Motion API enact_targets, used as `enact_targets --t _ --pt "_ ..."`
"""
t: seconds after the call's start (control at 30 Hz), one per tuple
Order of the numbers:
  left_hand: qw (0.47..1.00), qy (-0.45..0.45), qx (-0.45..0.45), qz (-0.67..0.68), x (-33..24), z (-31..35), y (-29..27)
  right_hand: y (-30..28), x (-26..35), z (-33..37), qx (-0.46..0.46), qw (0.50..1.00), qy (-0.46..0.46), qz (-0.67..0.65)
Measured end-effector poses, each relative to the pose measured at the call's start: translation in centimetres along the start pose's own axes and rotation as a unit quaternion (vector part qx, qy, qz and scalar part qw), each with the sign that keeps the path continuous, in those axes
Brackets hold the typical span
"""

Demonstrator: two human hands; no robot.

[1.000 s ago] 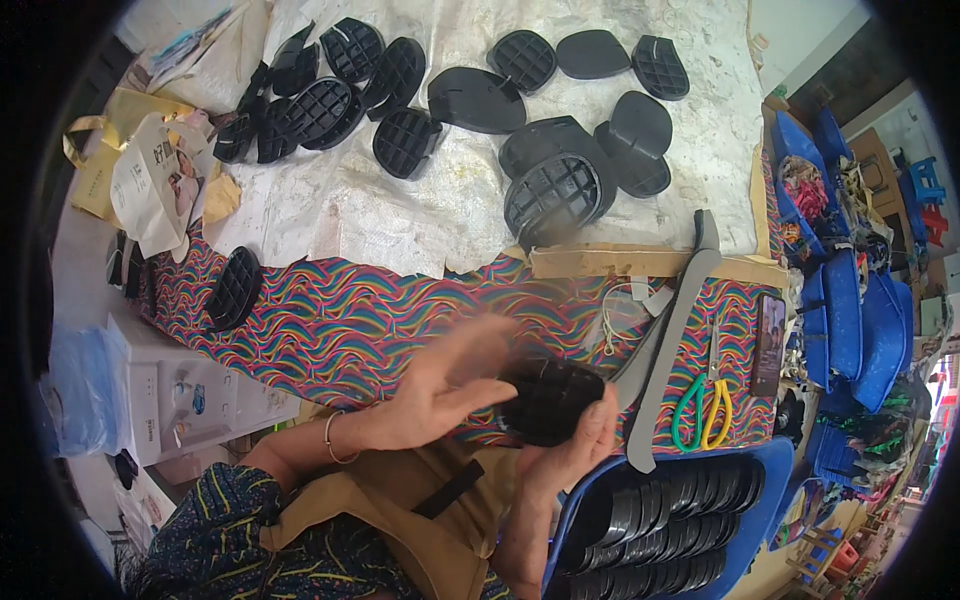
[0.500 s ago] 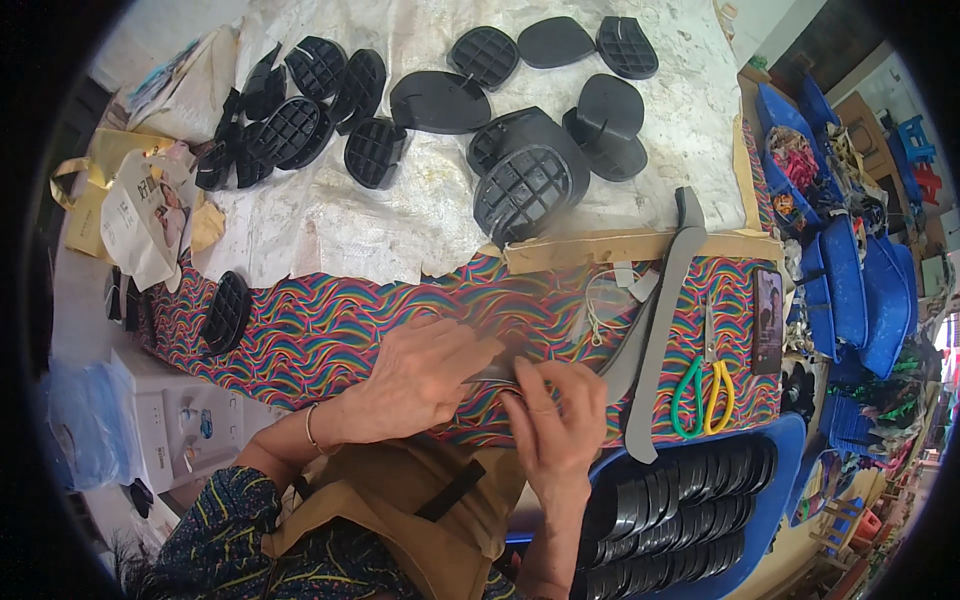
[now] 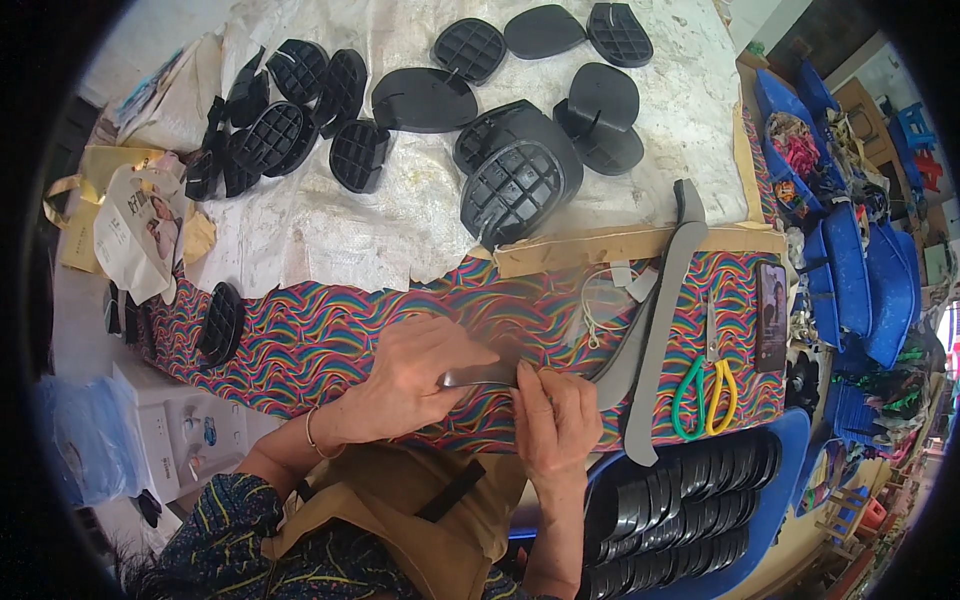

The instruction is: The person assembles black plastic shoe components by hand. They pick up a grid-like sole piece and a curved side piece, align them, and press them together to form a unit. The person repeats this process for multiple pairs of components, placing the finished assemblies on a white cloth on the table.

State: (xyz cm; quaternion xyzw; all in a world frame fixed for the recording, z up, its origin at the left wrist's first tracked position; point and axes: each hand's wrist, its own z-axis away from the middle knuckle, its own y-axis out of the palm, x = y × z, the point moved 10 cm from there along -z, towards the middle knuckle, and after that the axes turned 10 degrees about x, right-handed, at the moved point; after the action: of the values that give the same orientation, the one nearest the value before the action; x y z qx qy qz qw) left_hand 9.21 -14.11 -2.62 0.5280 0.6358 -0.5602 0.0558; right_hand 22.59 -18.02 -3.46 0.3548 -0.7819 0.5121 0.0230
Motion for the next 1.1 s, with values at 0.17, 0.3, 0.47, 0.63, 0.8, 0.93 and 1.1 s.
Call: enact_targets --t 0.17,0.3,0.47,0.63,0.8,0.93,1.1 --pt "0.999 -0.034 0.016 -0.003 0.4 0.0 0.0 0.1 0.2 0.0 0.001 1.000 0.006 0.020" --pt "1.000 -0.018 0.011 0.008 0.4 0.3 0.0 0.2 -1.2 0.2 0.000 0.995 0.037 -0.096" --pt "0.999 -0.020 0.031 0.013 0.5 0.1 -0.1 0.4 -1.1 -1.0 0.065 0.985 0.046 -0.151" --pt "0.999 -0.039 0.011 0.010 0.7 0.0 0.0 1.0 -1.8 -1.5 0.105 0.975 0.061 -0.186" --pt "0.997 -0.061 0.035 0.004 0.7 0.1 0.4 0.8 -1.8 -0.8 0.083 0.990 0.054 -0.104" --pt "0.998 -0.061 0.024 0.010 0.0 -0.8 0.2 0.1 -0.3 -0.4 0.035 0.999 0.005 0.008" --pt "0.992 -0.048 0.104 -0.054 -0.8 -1.1 0.9 -0.1 0.4 0.3 0.022 0.993 -0.021 0.110"
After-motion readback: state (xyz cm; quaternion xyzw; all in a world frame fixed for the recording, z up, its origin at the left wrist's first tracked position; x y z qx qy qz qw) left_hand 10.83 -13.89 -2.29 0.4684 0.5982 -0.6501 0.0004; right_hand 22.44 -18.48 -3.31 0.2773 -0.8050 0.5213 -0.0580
